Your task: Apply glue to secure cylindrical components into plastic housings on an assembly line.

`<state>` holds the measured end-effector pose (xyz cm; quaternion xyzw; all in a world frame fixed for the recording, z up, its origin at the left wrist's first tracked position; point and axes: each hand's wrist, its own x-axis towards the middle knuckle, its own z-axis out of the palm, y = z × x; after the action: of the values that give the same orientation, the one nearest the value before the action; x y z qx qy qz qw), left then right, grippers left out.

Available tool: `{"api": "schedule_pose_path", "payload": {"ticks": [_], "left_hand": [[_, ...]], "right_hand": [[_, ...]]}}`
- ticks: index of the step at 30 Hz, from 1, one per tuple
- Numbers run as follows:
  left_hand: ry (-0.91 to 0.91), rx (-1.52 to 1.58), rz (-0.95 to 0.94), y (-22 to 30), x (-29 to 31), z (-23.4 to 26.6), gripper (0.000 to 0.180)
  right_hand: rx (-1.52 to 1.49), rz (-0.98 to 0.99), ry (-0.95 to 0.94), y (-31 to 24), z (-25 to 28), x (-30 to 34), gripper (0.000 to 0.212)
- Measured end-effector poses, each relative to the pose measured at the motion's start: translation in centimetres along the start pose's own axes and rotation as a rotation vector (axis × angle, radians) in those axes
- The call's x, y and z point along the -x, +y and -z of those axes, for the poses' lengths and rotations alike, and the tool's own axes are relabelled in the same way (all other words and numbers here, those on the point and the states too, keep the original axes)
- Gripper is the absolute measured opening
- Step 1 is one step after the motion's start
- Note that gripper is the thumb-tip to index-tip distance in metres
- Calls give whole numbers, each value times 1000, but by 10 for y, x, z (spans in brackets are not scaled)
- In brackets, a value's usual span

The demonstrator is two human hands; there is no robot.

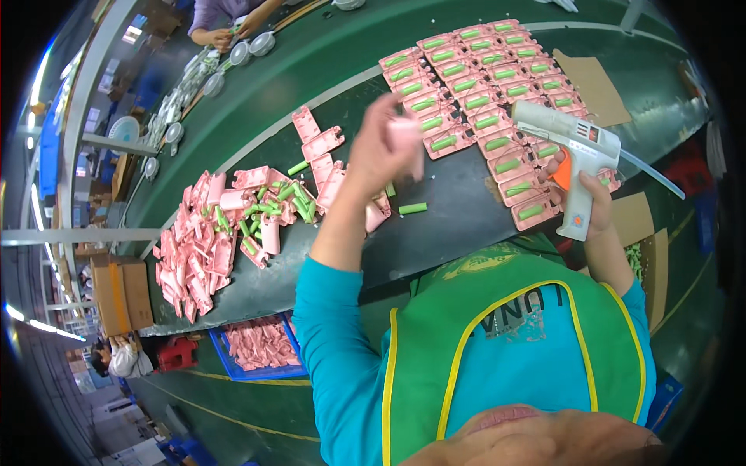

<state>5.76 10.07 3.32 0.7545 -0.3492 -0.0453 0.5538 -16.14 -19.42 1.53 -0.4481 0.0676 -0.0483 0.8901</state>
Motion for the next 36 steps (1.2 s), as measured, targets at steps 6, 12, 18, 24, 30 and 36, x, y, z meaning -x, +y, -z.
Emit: {"api": "schedule_pose_path", "payload": {"ticks": [6, 12, 18, 24, 30, 36], "left_hand": [[-409, -281, 19, -4, 24, -68, 63], [-247, -708, -184, 14, 39, -79, 72], [-354, -854, -107, 7, 52, -90, 62], [-234, -628, -125, 22, 58, -91, 42], [-149, -185, -26, 4, 97, -83, 23], [2, -534, -219, -7, 124, -82, 22]], "right_hand": [[7, -17, 10, 2, 1, 0, 52], [19, -27, 65, 6, 3, 2, 54], [-44, -84, 51, 12, 13, 0, 55], [-68, -94, 84, 19, 12, -2, 55], [-52, -84, 68, 16, 13, -2, 55], [-14, -87, 83, 15, 15, -2, 54]]}}
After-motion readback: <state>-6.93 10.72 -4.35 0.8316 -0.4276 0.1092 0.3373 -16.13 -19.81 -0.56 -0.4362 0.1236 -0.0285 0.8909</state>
